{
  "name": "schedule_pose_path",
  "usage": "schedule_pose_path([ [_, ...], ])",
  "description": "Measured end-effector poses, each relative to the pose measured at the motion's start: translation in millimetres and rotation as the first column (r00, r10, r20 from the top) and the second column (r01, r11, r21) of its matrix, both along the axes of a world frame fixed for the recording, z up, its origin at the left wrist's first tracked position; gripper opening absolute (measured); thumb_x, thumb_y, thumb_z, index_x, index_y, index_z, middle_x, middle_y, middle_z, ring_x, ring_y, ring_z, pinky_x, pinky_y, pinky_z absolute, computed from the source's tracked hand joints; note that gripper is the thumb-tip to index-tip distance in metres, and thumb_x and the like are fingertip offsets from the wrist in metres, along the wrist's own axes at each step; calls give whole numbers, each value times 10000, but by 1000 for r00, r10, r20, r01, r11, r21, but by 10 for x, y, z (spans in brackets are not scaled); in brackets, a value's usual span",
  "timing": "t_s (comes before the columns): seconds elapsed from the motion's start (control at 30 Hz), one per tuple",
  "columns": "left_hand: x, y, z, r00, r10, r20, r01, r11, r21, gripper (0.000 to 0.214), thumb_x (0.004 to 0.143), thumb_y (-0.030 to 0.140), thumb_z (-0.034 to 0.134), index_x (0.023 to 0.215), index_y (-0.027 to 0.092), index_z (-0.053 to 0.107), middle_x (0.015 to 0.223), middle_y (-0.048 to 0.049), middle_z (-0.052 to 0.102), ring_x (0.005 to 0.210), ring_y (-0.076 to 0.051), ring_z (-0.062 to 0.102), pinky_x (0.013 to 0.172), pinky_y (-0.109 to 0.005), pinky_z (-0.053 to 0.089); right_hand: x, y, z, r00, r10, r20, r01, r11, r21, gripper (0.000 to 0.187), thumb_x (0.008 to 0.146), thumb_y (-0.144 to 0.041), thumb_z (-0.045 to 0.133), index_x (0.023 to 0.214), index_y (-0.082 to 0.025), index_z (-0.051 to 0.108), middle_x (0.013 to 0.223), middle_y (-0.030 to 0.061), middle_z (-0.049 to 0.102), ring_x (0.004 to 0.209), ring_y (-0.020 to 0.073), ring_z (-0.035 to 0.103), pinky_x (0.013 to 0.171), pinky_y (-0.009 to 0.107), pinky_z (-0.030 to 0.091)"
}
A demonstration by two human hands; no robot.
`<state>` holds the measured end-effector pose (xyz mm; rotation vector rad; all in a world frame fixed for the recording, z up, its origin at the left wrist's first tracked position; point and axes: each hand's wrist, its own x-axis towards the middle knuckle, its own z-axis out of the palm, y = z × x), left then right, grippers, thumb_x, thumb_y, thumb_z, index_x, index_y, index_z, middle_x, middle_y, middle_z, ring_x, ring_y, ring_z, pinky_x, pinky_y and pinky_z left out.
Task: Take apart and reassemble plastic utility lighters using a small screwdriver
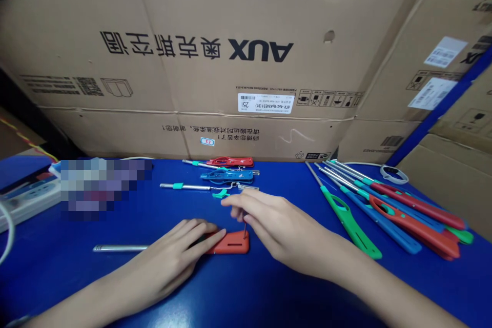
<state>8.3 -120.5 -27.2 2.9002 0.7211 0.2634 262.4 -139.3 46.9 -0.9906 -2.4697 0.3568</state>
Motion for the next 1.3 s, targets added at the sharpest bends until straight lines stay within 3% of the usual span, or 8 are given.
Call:
schedule_pose_path([
  [0.23, -2, 4, -10, 1000, 4, 20, -4, 1000, -3, 552, 915, 29, 350, 1438, 206, 342, 1259, -121, 499, 1129, -260, 461, 950, -426, 430, -52, 21, -188, 994, -97, 44, 73, 921, 383, 272, 999, -246, 382, 1134, -148, 597, 1003, 104, 712, 958, 217, 674, 828, 355, 549],
  [0.4, 7, 2, -7, 999, 2, 39, -2, 1000, 6, 542, 923, 41, 358, 1438, 207, 344, 1251, -123, 510, 1124, -261, 469, 930, -420, 443, -5, 7, -66, 1000, -1, 16, 0, 995, 102, 365, 964, -169, 401, 1323, -182, 468, 1254, 88, 614, 1185, 189, 556, 973, 342, 478],
  [0.5, 11, -2, 5, 1000, 4, 11, -4, 1000, -1, 558, 908, 32, 368, 1439, 202, 342, 1262, -126, 503, 1139, -271, 459, 934, -431, 441, 37, 10, -1, 995, 91, -44, -94, 994, -62, 377, 958, -106, 385, 1312, -207, 464, 1157, 54, 648, 1079, 140, 601, 947, 286, 473],
  [0.77, 1, -11, 41, 999, 2, 33, -2, 1000, 6, 522, 911, 41, 372, 1410, 195, 384, 1238, -120, 521, 1111, -255, 481, 925, -405, 451, -19, 84, -146, 997, -73, -29, 77, 978, 192, 189, 984, -279, 419, 875, -186, 542, 797, 43, 619, 698, 160, 592, 647, 274, 489],
  [0.9, 5, -15, 49, 1000, 1, -16, -2, 1000, -4, 537, 900, 28, 381, 1414, 181, 371, 1260, -128, 500, 1128, -273, 465, 937, -428, 437, 8, 44, -20, 1000, -20, 10, 20, 1000, 18, 184, 947, -163, 440, 1113, -201, 513, 1037, 69, 635, 949, 176, 612, 816, 296, 498],
  [1.0, 5, -17, 46, 1000, 3, -27, -3, 1000, -3, 538, 897, 22, 381, 1412, 178, 375, 1262, -132, 499, 1124, -279, 466, 933, -432, 432, 28, 24, 15, 1000, 11, 23, -9, 997, -81, 238, 942, -111, 426, 1140, -216, 505, 995, 41, 650, 905, 151, 626, 802, 264, 495],
  [1.17, -1, -14, 32, 999, 0, 37, 0, 1000, 7, 526, 914, 42, 374, 1417, 198, 372, 1233, -118, 522, 1103, -255, 484, 921, -397, 437, 6, 42, -104, 994, -96, 55, 89, 988, 125, 108, 957, -245, 465, 914, -176, 536, 840, 53, 632, 715, 180, 611, 645, 295, 492],
  [1.3, -4, -7, 18, 1000, 5, 1, -5, 1000, 4, 546, 909, 34, 376, 1432, 188, 346, 1261, -125, 504, 1126, -269, 470, 935, -418, 427, 20, -2, -21, 991, -84, 99, 78, 995, 70, 260, 943, -188, 461, 1201, -169, 492, 1089, 100, 618, 952, 203, 620, 802, 323, 512],
])
